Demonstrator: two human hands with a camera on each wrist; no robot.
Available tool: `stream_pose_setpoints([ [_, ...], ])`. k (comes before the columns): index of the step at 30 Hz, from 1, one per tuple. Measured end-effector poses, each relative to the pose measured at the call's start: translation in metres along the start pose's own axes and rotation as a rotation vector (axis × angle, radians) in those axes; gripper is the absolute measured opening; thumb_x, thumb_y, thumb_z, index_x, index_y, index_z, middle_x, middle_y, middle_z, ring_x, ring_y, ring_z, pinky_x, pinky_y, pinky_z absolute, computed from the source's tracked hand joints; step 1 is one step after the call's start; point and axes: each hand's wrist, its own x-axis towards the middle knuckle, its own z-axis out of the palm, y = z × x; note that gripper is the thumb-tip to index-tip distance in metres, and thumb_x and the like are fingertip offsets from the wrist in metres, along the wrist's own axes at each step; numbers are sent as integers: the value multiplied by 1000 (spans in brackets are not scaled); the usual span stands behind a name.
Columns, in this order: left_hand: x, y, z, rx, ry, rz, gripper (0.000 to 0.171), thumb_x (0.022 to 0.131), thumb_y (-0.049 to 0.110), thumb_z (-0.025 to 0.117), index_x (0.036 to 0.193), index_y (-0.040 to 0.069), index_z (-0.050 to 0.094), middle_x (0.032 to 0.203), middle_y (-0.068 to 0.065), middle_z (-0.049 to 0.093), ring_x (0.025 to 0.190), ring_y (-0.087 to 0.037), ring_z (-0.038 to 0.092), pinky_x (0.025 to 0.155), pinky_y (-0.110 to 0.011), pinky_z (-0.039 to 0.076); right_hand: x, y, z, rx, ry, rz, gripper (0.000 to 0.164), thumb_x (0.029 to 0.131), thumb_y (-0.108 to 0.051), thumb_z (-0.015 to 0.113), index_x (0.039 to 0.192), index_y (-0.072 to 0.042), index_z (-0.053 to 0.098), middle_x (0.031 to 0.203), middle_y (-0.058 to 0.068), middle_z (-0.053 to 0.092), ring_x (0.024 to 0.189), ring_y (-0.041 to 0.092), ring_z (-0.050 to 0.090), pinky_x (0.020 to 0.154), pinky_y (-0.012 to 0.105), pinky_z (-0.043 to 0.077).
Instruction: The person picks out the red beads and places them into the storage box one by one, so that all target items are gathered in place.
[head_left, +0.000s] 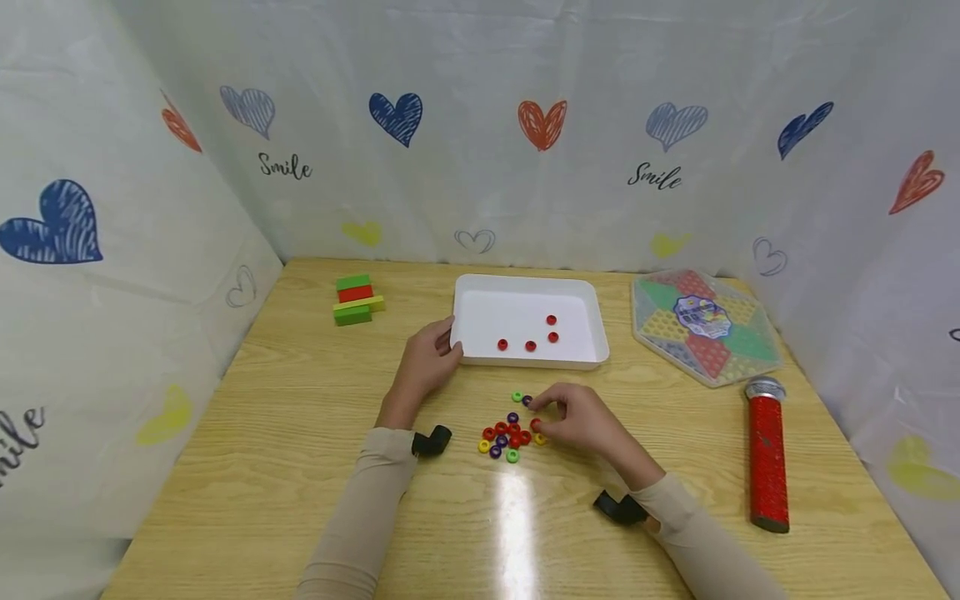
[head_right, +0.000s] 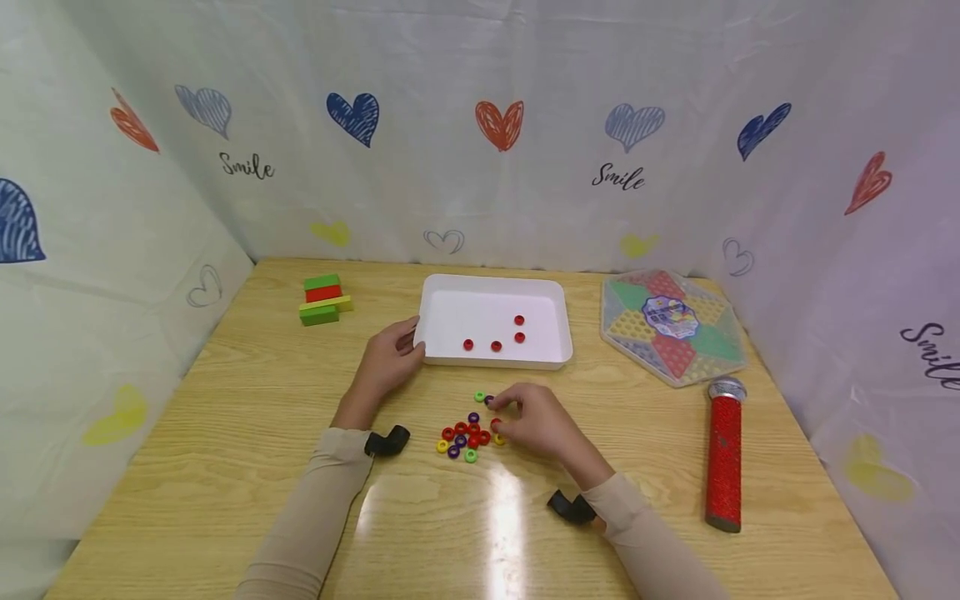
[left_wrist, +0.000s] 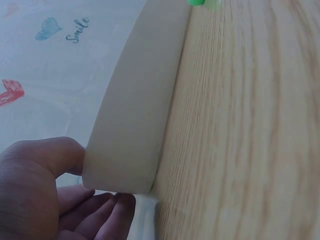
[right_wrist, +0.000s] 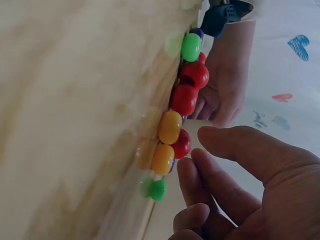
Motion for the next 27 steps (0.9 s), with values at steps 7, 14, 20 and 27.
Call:
stream_pose_setpoints([
  [7,1,-1,-1,-12,0,1,58,94,15,64,148,0,49,148,-18,54,132,-27,59,105,-35,52,-4,3,4,-8,-4,-13,25,80,-8,80,104,-11,79,98,0,72,58,7,43,51,21,39],
  [14,1,-1,0,-13,-6,5,58,94,16,64,148,0,49,148,-18,55,132,-27,59,105,-35,53,-4,5,7,-4,-15,-15,25,80,-6,79,105,-11,79,87,-1,66,59,8,44,52,21,39],
  [20,2,-1,0,-18,-1,11,58,94,14,65,148,0,49,147,-18,55,132,-27,59,105,-35,53,-2,5,9,1,-21,-4,23,81,-4,78,103,-11,79,83,-1,65,62,10,45,53,21,39],
  [27,0,-1,-1,0,-5,17,58,94,16,64,148,0,49,147,-19,55,132,-28,59,105,-35,53,-2,4,9,-2,-22,-4,22,82,-5,78,103,-10,79,82,-1,64,62,10,45,52,21,39],
])
